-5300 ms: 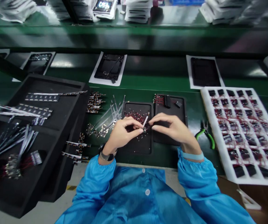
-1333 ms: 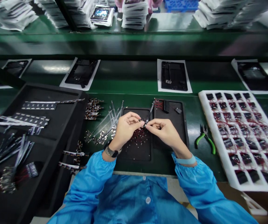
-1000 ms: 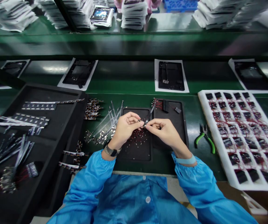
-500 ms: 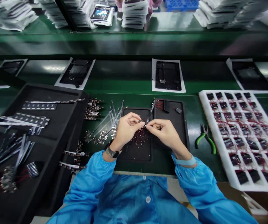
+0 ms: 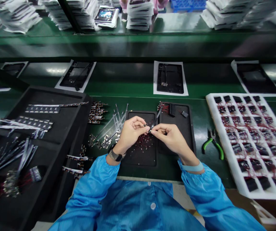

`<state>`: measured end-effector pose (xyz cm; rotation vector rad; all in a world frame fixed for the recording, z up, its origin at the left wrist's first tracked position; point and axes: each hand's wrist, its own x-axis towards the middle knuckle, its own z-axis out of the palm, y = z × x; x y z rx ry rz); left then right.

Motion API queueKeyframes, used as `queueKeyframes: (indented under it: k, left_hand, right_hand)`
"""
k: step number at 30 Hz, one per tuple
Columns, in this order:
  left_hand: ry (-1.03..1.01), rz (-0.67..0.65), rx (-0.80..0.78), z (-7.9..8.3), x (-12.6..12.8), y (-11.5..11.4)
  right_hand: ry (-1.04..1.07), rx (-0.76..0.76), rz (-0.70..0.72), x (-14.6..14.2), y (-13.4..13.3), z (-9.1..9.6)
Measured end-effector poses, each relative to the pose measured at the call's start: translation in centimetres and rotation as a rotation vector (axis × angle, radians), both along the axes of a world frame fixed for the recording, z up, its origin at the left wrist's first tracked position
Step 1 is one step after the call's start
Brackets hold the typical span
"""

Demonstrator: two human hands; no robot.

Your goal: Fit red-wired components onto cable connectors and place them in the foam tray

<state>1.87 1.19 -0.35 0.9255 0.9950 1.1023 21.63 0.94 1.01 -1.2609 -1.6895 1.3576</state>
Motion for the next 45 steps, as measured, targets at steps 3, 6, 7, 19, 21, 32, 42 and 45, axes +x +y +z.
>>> queueKeyframes:
  k: [3,6,7,19,21,32,42,45]
  left_hand:
    - [-0.025,-0.02,-0.009,0.0,-0.1,0.1]
    - [-0.058,-0.05,-0.039,-0.1,-0.4,0.3]
    - [-0.067,-0.058,-0.049,-0.1,-0.4,0.3]
    - [-0.111,-0.095,-0.102,-0.5,-0.3,0.3]
    - [-0.115,-0.092,-0.105,-0.6,-0.3,0.3]
    - [-0.068,-0.069,-0.055,0.7,-0.7,0.2]
    - [-0.259,0.356,0.105,2.7,-5.2,1.5]
    - [-0.248,0.367,0.114,2.6,-5.2,1.6]
  right_hand:
    - [-0.005,0.015,-0.001,0.0,0.0,0.1]
    - [-0.003,0.008,0.011,0.0,0.0,0.3]
    - [0.0,0.001,0.016,0.0,0.0,0.4]
    - [0.051,-0.066,0.063,0.2,0.3,0.5]
    - [0.056,-0.073,0.065,0.3,0.4,0.4]
    - [0.065,-0.027,0.073,0.3,0.6,0.2]
    - [-0.382,0.458,0.29,0.0,0.2,-0.9]
    - [-0.464,0.509,0.33,-1.4,-0.1,-1.7]
